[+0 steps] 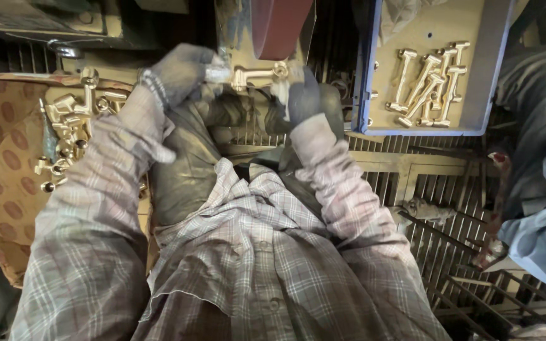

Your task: The person holds brass-colored metal parts against a rotating grinding wheel to smooth their surfaces. They rotate the parts to treat different sides and then place the finished pieces into a blue bin.

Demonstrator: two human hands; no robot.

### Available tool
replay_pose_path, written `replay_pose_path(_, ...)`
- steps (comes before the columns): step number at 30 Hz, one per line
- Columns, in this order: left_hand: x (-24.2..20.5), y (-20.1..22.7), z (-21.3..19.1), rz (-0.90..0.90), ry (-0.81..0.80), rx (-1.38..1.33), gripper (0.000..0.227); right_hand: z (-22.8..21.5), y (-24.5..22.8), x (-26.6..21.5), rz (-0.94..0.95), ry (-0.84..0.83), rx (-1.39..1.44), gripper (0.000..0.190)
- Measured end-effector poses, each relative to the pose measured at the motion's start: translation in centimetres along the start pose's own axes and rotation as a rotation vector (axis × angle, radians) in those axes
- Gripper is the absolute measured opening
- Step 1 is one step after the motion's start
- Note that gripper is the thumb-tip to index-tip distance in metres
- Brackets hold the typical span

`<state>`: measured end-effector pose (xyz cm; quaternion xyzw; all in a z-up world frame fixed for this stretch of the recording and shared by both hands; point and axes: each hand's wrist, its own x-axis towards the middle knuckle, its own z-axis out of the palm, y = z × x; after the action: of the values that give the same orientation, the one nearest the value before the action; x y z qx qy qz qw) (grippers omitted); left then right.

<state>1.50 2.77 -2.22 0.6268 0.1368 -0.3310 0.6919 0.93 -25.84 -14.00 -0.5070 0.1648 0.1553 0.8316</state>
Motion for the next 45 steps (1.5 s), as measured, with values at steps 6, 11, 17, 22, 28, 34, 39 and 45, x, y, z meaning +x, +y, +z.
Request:
replay_pose_path(6, -5.2, -0.5, 2.2, -0.072, -0.114, -0.316, 0.036, -0.8, -2.5, -2.9, -0.310, -0.267, -0.004, 0.031)
replay_pose_path(11, -7.5, 0.3, 6.3, 0.547, 0.030, -0.195, 0.044, -2.2, -4.9, -1.6, 0.314, -0.153, 0.240, 0.051)
replay_pose_path(17, -5.7, 0.2, 5.3, 0.793, 0.445, 1.217, 0.040, 0.2, -3.4, -3.2, -0.056, -0.231, 0.205, 0.040)
replay_pose_path(22, -1.3, -0.6, 2.5, 0.763, 0.336, 0.859, 0.021, 0.7, -4.2, -2.7, 0.039, -0.009, 0.071, 0.036)
replay_pose_path(28, 2.5, -2.0, 0.6, 0.346, 0.252, 0.738, 0.021, -0.2, -0.8, 0.2, 0.186, 0.012, 0.259, 0.029)
replay_pose_path(34, -0.2, -0.8, 1.2, 0.440, 0.263, 0.729, 0.025, -1.2, 0.6, 0.7, 0.108, 0.042, -0.006, 0.029)
replay_pose_path(39, -7.3, 0.3, 4.3, 0.659, 0.400, 0.985, 0.040, -0.5, -1.3, -1.1, 0.016, -0.341, 0.291, 0.030)
replay_pose_path(45, -10.3, 0.4, 4.9, 1.116, 0.497, 1.182, 0.038, -0.4, -3.6, -3.1, -0.414, -0.372, 0.052, 0.031)
